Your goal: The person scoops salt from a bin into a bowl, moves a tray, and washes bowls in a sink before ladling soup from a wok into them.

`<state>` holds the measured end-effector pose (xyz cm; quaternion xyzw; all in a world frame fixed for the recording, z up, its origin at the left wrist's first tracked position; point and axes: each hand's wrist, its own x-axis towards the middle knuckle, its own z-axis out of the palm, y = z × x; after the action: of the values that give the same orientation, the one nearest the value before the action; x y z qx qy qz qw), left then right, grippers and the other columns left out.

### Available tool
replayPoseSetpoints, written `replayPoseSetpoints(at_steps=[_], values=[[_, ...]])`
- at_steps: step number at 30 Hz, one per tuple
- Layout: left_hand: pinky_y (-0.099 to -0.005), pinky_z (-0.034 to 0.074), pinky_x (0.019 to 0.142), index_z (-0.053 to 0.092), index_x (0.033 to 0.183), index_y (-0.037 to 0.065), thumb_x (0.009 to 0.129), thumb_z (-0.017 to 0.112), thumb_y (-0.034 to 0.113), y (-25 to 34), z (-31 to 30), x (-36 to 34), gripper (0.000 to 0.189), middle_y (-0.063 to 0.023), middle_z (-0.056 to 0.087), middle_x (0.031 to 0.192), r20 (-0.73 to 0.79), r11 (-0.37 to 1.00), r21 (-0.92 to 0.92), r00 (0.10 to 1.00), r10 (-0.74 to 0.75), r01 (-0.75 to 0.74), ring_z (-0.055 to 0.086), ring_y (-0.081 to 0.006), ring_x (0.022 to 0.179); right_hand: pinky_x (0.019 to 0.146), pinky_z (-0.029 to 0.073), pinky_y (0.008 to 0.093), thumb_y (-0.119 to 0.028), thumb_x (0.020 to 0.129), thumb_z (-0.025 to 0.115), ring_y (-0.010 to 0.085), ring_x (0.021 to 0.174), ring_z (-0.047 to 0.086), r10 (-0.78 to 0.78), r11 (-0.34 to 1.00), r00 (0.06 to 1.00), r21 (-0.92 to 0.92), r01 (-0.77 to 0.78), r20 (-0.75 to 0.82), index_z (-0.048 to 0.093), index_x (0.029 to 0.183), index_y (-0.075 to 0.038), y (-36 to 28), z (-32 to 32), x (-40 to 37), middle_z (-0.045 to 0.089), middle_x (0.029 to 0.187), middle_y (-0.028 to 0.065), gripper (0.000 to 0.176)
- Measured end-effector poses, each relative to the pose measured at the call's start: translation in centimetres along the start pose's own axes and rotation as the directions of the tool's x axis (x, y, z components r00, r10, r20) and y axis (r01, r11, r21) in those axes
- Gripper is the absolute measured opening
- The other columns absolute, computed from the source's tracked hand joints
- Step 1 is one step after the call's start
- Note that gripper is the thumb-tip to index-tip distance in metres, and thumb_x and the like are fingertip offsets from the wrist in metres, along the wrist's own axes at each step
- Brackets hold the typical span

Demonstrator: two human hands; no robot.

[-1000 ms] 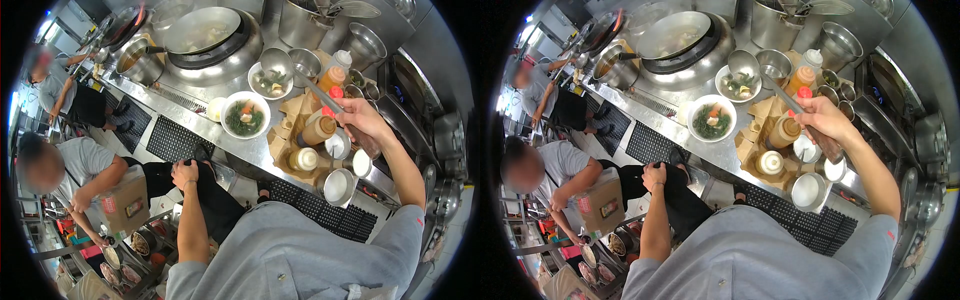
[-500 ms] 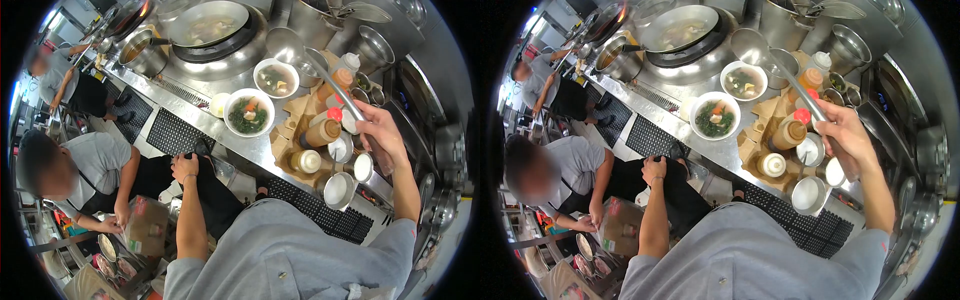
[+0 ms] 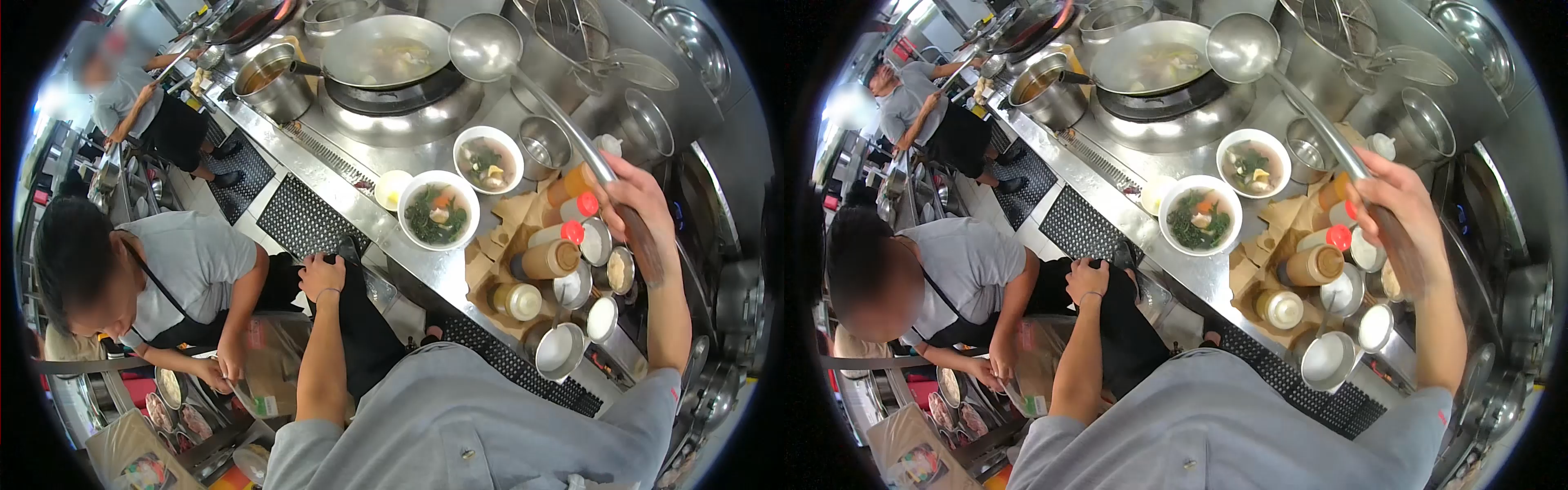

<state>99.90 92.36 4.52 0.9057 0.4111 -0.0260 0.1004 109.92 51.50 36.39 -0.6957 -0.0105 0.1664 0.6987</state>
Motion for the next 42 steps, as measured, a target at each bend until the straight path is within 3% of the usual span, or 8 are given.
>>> replayPoseSetpoints(at_steps=[15, 16, 20, 21, 29, 37, 40, 42], values=[[-0.0479, 0.043, 0.094, 0.067, 0.111, 0.017, 0.078, 0.061, 0.049, -1.0, -0.8, -1.7, 0.047, -0.0056, 0.053, 0.131, 0.074, 0.99, -0.121, 0.995, -0.063, 0.071, 0.05, -0.0333, 0.116, 0.045, 0.046, 0.0294, -0.004, 0.081, 0.06, 0.0134, 0.049, 0.052, -0.086, 0.9, 0.989, -0.417, 0.129, 0.121, 0.021, 0.145, 0.009, 6.1, 3.1, 27.8, 0.056, 0.065, 0.0055, 0.076], [-0.048, 0.042, 0.096, 0.067, 0.11, 0.016, 0.079, 0.06, 0.049, -1.2, -0.2, -1.9, 0.046, -0.005, 0.054, 0.13, 0.045, 0.991, -0.119, 0.997, -0.062, 0.067, 0.05, -0.0329, 0.117, 0.046, 0.047, 0.0302, -0.005, 0.08, 0.059, 0.0145, 0.048, 0.054, -0.146, 0.872, 0.988, -0.465, 0.155, 0.054, 0.04, 0.138, 0.006, 6.7, 4.1, 28.4, 0.057, 0.063, 0.0061, 0.062], [-0.047, 0.04, 0.096, 0.068, 0.108, 0.016, 0.08, 0.06, 0.047, -0.9, 0.0, -3.1, 0.043, -0.0042, 0.056, 0.125, 0.028, 0.987, -0.152, 0.998, -0.047, 0.051, 0.05, -0.0314, 0.115, 0.049, 0.05, 0.035, -0.008, 0.078, 0.058, 0.0195, 0.05, 0.061, -0.189, 0.762, 0.981, -0.622, 0.18, 0.051, 0.062, 0.096, 0.001, 8.8, 5.6, 33.0, 0.062, 0.063, 0.0108, 0.02], [-0.047, 0.04, 0.096, 0.068, 0.108, 0.017, 0.079, 0.06, 0.046, -0.7, 0.1, -3.1, 0.042, -0.0039, 0.056, 0.124, 0.009, 0.986, -0.157, 0.998, -0.054, 0.055, 0.051, -0.0311, 0.115, 0.049, 0.05, 0.0365, -0.007, 0.078, 0.059, 0.0199, 0.051, 0.062, -0.18, 0.746, 0.984, -0.652, 0.137, 0.0, 0.061, 0.095, 0.002, 9.0, 6.3, 33.6, 0.062, 0.064, 0.0118, 0.019], [-0.0457, 0.043, 0.093, 0.069, 0.106, 0.017, 0.078, 0.062, 0.043, -2.2, 0.5, -3.6, 0.039, -0.0028, 0.057, 0.124, -0.042, 0.978, -0.168, 0.99, -0.133, 0.124, 0.052, -0.0306, 0.114, 0.046, 0.047, 0.0304, -0.007, 0.085, 0.058, 0.0148, 0.047, 0.054, -0.055, 0.895, 0.994, -0.438, 0.09, 0.093, 0.055, 0.097, 0.006, 10.7, 8.4, 37.5, 0.054, 0.059, 0.0052, 0.017], [-0.0457, 0.044, 0.092, 0.069, 0.105, 0.016, 0.077, 0.063, 0.042, -1.4, 0.4, -2.9, 0.039, -0.003, 0.058, 0.122, -0.048, 0.974, -0.17, 0.986, -0.159, 0.149, 0.053, -0.0312, 0.112, 0.048, 0.049, 0.0298, -0.007, 0.086, 0.061, 0.0159, 0.054, 0.056, 0.129, 0.988, 0.962, 0.054, -0.146, 0.243, 0.052, 0.083, 0.0, 9.7, 8.3, 40.9, 0.058, 0.071, 0.0089, 0.011], [-0.046, 0.044, 0.091, 0.069, 0.105, 0.016, 0.077, 0.064, 0.042, -0.8, 0.4, -2.7, 0.038, -0.003, 0.059, 0.121, -0.06, 0.981, -0.143, 0.988, -0.142, 0.133, 0.053, -0.0309, 0.111, 0.048, 0.046, 0.0288, -0.006, 0.086, 0.062, 0.0147, 0.056, 0.054, 0.142, 0.984, 0.92, 0.048, -0.171, 0.366, 0.054, 0.099, 0.004, 9.1, 7.1, 41.1, 0.057, 0.072, 0.0087, 0.018], [-0.0462, 0.044, 0.09, 0.069, 0.104, 0.016, 0.077, 0.064, 0.042, -0.5, 0.5, -2.6, 0.038, -0.0029, 0.059, 0.12, -0.071, 0.985, -0.127, 0.989, -0.128, 0.118, 0.053, -0.0306, 0.111, 0.049, 0.045, 0.0284, -0.005, 0.085, 0.063, 0.014, 0.057, 0.053, 0.163, 0.986, 0.92, -0.041, -0.159, 0.356, 0.048, 0.117, 0.008, 8.5, 5.9, 41.2, 0.057, 0.071, 0.008, 0.038]])
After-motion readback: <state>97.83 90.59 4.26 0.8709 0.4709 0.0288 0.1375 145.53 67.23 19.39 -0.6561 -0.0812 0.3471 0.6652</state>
